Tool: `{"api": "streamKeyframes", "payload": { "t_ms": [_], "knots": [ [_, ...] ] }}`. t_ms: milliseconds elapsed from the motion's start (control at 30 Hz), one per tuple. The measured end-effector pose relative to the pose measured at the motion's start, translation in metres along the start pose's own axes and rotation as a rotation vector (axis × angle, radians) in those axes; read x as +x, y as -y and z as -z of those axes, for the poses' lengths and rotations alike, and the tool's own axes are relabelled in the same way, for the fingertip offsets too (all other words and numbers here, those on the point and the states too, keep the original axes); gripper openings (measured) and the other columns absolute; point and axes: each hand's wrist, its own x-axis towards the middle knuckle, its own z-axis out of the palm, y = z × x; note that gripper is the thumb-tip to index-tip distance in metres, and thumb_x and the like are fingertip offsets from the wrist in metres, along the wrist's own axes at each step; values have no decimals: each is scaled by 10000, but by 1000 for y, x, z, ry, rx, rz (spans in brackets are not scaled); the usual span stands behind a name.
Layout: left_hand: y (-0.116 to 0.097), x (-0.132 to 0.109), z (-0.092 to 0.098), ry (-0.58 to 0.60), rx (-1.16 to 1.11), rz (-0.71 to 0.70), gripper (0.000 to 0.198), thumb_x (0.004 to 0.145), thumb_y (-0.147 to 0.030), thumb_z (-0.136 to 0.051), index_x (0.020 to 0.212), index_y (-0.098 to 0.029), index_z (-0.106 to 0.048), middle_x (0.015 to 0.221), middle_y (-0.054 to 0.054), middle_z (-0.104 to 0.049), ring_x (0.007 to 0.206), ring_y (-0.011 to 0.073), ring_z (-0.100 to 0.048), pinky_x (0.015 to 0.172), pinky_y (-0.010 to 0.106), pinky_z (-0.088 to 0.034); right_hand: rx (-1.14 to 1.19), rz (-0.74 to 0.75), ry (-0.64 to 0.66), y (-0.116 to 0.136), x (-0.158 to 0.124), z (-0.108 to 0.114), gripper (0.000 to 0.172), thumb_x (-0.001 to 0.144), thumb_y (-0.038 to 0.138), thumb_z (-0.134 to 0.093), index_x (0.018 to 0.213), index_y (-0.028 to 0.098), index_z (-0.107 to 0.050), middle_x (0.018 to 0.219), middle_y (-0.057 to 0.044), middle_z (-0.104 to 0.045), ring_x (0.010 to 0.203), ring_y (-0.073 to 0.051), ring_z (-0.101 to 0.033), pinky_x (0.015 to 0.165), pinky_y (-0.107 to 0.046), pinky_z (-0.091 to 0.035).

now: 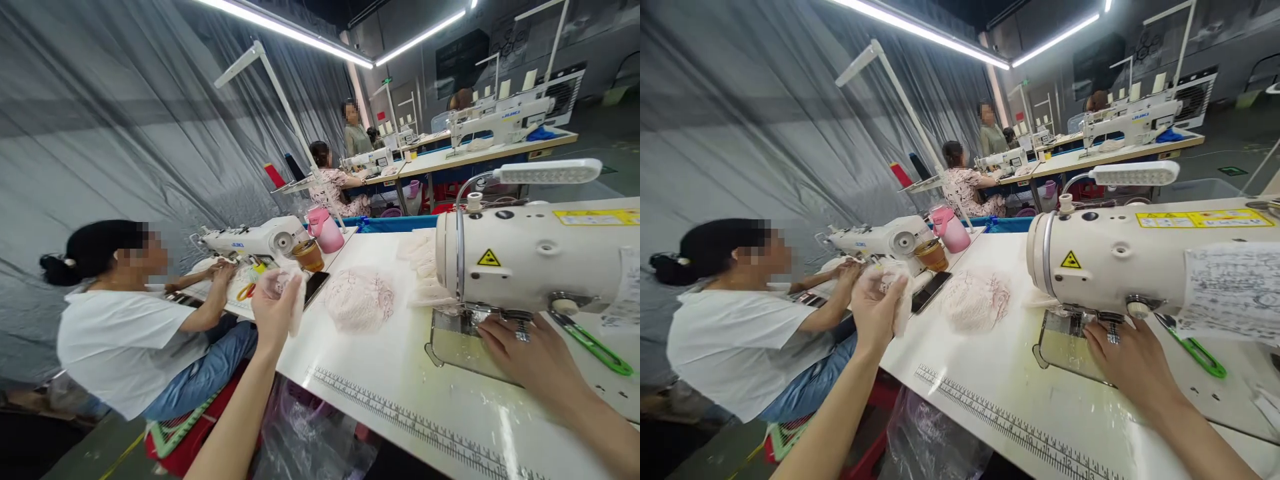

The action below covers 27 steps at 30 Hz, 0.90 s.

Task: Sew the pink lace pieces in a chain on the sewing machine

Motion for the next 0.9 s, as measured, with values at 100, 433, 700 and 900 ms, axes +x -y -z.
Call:
{"api": "streamKeyframes", "payload": {
  "t_ms": [100, 433, 700, 900],
  "knots": [
    [-47, -31, -7, 483, -136, 316, 426, 594, -313, -850, 908, -184, -591, 842, 10, -650, 642, 118, -599, 561, 197, -475, 97, -93, 9, 3, 1, 0, 283, 904, 221, -428, 893, 188, -708, 674, -49, -688, 506, -173, -538, 730, -390, -411],
    [-42, -124, -105, 1414, -149, 285, 265, 716, -206, -735, 967, -186, -653, 884, 5, -634, 813, 146, -579, 747, 257, -445, 1306, -727, 440, 13, 30, 39, 521, 897, 614, -345, 1057, 249, -682, 1060, -60, -699, 1032, -268, -618, 934, -414, -470],
    [-13, -135, -119, 1355, -2, 256, 417, 677, -283, -772, 1032, -189, -576, 907, 50, -639, 798, 183, -595, 603, 265, -444, 1168, -680, 501, 15, 29, 38, 221, 795, 465, -589, 904, 291, -670, 968, 16, -716, 837, -233, -648, 700, -328, -510],
    [-11, -126, -123, 1355, 60, 238, 197, 734, -328, -715, 851, -181, -657, 849, 24, -654, 766, 167, -585, 672, 274, -433, 1217, -668, 485, 14, 27, 32, 232, 834, 453, -553, 830, 274, -700, 878, -1, -724, 777, -223, -641, 685, -329, -503]
  ]
}}
